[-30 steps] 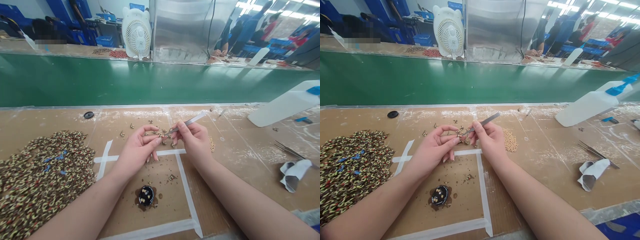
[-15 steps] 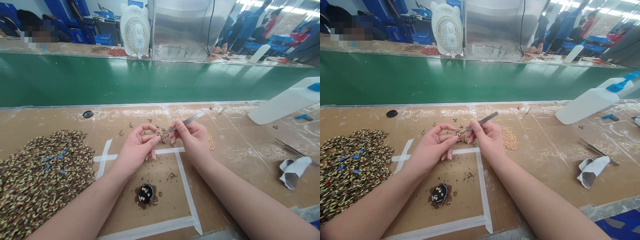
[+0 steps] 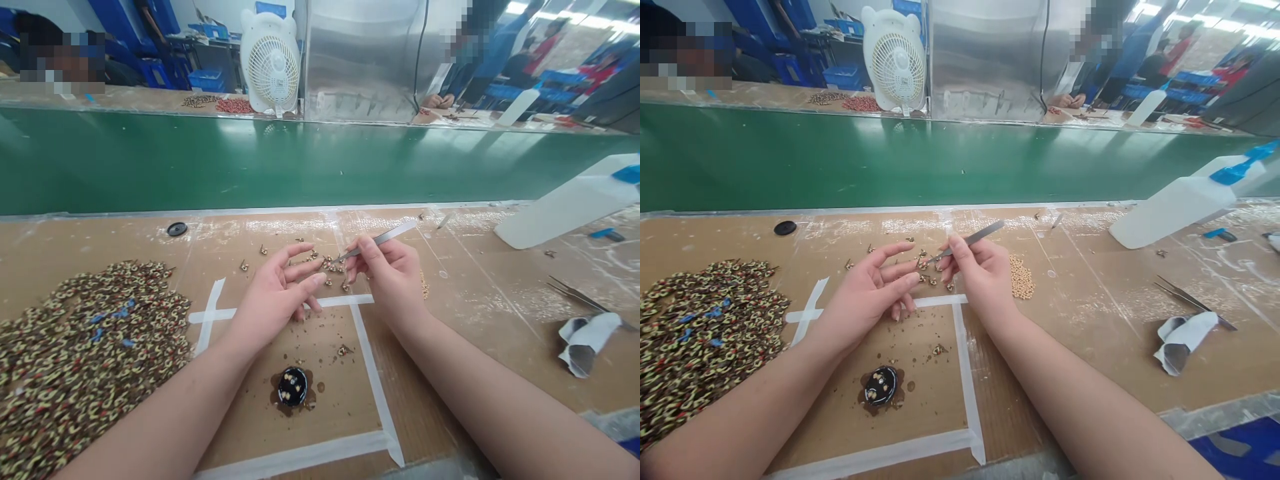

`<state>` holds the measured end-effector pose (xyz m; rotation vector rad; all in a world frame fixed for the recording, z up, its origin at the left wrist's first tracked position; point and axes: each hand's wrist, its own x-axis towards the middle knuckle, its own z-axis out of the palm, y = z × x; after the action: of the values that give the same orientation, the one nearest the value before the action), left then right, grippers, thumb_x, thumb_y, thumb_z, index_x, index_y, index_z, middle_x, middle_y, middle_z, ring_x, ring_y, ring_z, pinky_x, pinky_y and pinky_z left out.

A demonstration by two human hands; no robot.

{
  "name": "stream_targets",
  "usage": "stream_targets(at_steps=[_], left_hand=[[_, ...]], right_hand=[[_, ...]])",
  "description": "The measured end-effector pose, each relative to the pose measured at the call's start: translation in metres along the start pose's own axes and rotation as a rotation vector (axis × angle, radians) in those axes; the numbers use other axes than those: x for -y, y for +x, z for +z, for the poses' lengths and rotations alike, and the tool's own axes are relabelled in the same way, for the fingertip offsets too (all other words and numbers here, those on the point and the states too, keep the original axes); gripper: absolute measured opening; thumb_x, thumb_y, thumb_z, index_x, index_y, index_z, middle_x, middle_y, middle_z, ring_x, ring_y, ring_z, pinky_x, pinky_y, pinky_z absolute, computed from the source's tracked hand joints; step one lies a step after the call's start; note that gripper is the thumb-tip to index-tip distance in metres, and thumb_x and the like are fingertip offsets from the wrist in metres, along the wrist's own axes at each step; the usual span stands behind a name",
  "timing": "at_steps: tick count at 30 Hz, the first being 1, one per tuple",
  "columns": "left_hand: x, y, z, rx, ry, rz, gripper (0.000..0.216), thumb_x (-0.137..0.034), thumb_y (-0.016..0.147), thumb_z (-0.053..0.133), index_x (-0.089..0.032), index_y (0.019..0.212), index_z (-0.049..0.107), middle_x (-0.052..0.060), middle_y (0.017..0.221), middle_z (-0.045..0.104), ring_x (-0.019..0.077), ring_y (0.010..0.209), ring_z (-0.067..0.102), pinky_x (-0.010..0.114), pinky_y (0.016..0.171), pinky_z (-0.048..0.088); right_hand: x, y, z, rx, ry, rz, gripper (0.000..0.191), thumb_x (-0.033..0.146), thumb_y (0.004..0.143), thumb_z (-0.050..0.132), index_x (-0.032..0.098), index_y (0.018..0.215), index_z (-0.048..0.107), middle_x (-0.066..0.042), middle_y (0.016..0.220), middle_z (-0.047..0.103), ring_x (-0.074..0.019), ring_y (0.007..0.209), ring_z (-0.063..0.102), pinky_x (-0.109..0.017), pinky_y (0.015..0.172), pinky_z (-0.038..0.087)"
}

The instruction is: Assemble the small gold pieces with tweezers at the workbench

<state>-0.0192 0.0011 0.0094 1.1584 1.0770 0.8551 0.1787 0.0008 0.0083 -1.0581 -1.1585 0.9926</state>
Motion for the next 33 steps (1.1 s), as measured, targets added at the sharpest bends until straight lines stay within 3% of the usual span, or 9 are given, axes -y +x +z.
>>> stream_targets(at_steps=[3, 7, 11, 15, 17, 21, 25, 28, 33], left_hand=[[-0.003, -0.001, 0.0, -0.074, -0.015, 0.043, 0.058, -0.051, 0.092, 0.08, -0.027, 0.14, 0.059, 0.018, 0.147, 0.067, 0.011, 0.06, 0.07, 0.025, 0.048, 0.053], [-0.006, -0.006, -0.001, -0.252, 0.018, 0.217, 0.036, -0.053, 0.1, 0.069, -0.024, 0.121, 0.068, 0.01, 0.13, 0.076, 0.0048, 0.052, 0.056, 0.022, 0.046, 0.045], [-0.027, -0.02, -0.005, -0.455, 0.139, 0.454, 0.024, -0.045, 0.105, 0.06, -0.024, 0.102, 0.072, 0.004, 0.111, 0.076, 0.0067, 0.054, 0.048, 0.026, 0.05, 0.039], [-0.064, -0.042, -0.029, -0.75, 0.142, 0.626, 0.022, -0.041, 0.103, 0.061, -0.026, 0.091, 0.073, 0.0, 0.095, 0.07, 0.0084, 0.055, 0.042, 0.029, 0.049, 0.028], [-0.079, -0.051, -0.052, -0.798, 0.256, 0.561, 0.022, -0.046, 0.098, 0.067, -0.027, 0.092, 0.076, 0.0, 0.085, 0.067, 0.0087, 0.053, 0.038, 0.029, 0.05, 0.025], [-0.093, -0.059, -0.113, -0.636, 0.979, 0.114, 0.031, -0.056, 0.087, 0.074, -0.027, 0.095, 0.083, 0.001, 0.064, 0.063, 0.016, 0.055, 0.048, 0.029, 0.053, 0.03], [-0.083, -0.052, -0.162, -0.465, 1.326, -0.126, 0.023, -0.048, 0.083, 0.073, -0.028, 0.092, 0.084, 0.006, 0.098, 0.081, 0.028, 0.082, 0.068, 0.032, 0.063, 0.039], [-0.072, -0.043, -0.178, -0.418, 1.375, -0.157, 0.02, -0.044, 0.083, 0.072, -0.028, 0.087, 0.083, 0.008, 0.103, 0.082, 0.0314, 0.09, 0.07, 0.033, 0.067, 0.04], [-0.06, -0.032, -0.181, -0.379, 1.342, -0.053, 0.017, -0.041, 0.079, 0.074, -0.025, 0.075, 0.077, 0.008, 0.086, 0.078, 0.0272, 0.079, 0.067, 0.031, 0.065, 0.038]], right_hand=[[0.002, 0.01, -0.01, 0.004, -0.108, -0.013, 0.034, 0.048, 0.098, 0.07, 0.018, 0.084, 0.075, -0.001, 0.067, 0.068, -0.0109, 0.053, 0.061, -0.029, 0.055, 0.053], [-0.002, 0.021, -0.018, 0.119, -0.335, 0.151, 0.035, 0.044, 0.098, 0.066, 0.016, 0.078, 0.072, -0.002, 0.061, 0.067, -0.0094, 0.047, 0.055, -0.027, 0.047, 0.042], [-0.004, 0.024, -0.017, 0.153, -0.467, 0.201, 0.038, 0.043, 0.1, 0.062, 0.016, 0.075, 0.069, -0.001, 0.054, 0.063, -0.0088, 0.043, 0.05, -0.026, 0.047, 0.038], [-0.005, 0.024, -0.02, 0.166, -0.506, 0.184, 0.041, 0.048, 0.098, 0.062, 0.016, 0.075, 0.07, -0.002, 0.053, 0.063, -0.0112, 0.044, 0.053, -0.028, 0.048, 0.039], [-0.007, 0.025, -0.023, 0.133, -0.513, 0.153, 0.046, 0.054, 0.097, 0.062, 0.015, 0.075, 0.072, -0.004, 0.057, 0.066, -0.0118, 0.045, 0.053, -0.028, 0.048, 0.039], [-0.009, 0.027, -0.028, 0.046, -0.471, 0.073, 0.053, 0.063, 0.096, 0.063, 0.014, 0.08, 0.075, -0.005, 0.064, 0.068, -0.0132, 0.052, 0.055, -0.029, 0.053, 0.041], [-0.001, 0.026, -0.026, -0.044, -0.356, 0.0, 0.051, 0.065, 0.095, 0.066, 0.016, 0.093, 0.075, -0.003, 0.064, 0.064, -0.0149, 0.055, 0.055, -0.029, 0.056, 0.043], [0.003, 0.026, -0.025, -0.104, -0.282, -0.034, 0.051, 0.068, 0.093, 0.068, 0.017, 0.094, 0.071, -0.004, 0.066, 0.064, -0.016, 0.056, 0.055, -0.031, 0.056, 0.044], [-0.003, 0.035, -0.041, -0.203, -0.292, -0.063, 0.052, 0.071, 0.096, 0.062, 0.02, 0.094, 0.069, -0.003, 0.071, 0.06, -0.0167, 0.062, 0.052, -0.031, 0.057, 0.039]])
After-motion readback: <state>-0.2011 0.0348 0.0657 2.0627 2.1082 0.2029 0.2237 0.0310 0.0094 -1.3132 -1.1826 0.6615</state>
